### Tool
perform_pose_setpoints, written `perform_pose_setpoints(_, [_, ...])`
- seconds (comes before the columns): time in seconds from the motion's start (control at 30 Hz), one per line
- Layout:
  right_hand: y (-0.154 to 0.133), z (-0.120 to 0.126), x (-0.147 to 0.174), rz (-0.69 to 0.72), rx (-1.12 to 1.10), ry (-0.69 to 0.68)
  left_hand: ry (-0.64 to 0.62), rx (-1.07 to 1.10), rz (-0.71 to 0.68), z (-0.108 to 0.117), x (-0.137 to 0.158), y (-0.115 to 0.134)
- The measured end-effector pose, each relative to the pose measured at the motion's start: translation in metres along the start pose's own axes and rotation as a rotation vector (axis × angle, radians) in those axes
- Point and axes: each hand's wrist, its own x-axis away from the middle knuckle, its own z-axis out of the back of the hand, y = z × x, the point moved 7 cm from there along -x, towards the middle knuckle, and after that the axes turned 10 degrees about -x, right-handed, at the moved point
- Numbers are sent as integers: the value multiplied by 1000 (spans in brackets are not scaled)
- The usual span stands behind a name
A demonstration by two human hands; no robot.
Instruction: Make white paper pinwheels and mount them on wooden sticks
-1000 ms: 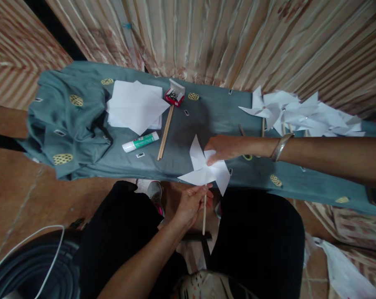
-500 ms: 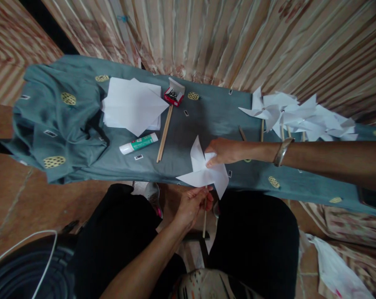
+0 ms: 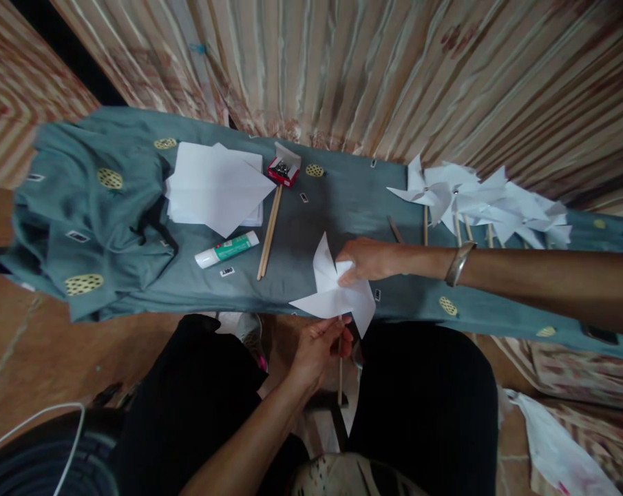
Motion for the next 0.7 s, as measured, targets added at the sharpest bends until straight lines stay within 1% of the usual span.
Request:
perform_pose_setpoints(0.2, [-1, 4, 2, 32, -81, -31, 14, 36, 37, 0, 6, -1])
perform_pose_setpoints(0.4, [21, 3, 4, 66, -219, -3, 42, 56, 30, 1, 11, -6])
perform_pose_setpoints(0.47, [29, 5, 4, 82, -255, 28, 51, 61, 31, 3, 13, -8])
perform_pose_setpoints(0.53, [34, 8, 6, 119, -303, 83, 69, 57, 33, 5, 14, -9])
perform_pose_setpoints(0.6, [38, 13, 11, 147, -385, 170, 94, 47, 34, 9, 16, -10])
perform_pose_setpoints(0.67, [44, 18, 20, 151, -455, 305, 119, 32, 35, 14, 18, -10])
perform_pose_setpoints(0.7, [47, 20, 26, 149, -477, 394, 127, 26, 37, 16, 19, -11])
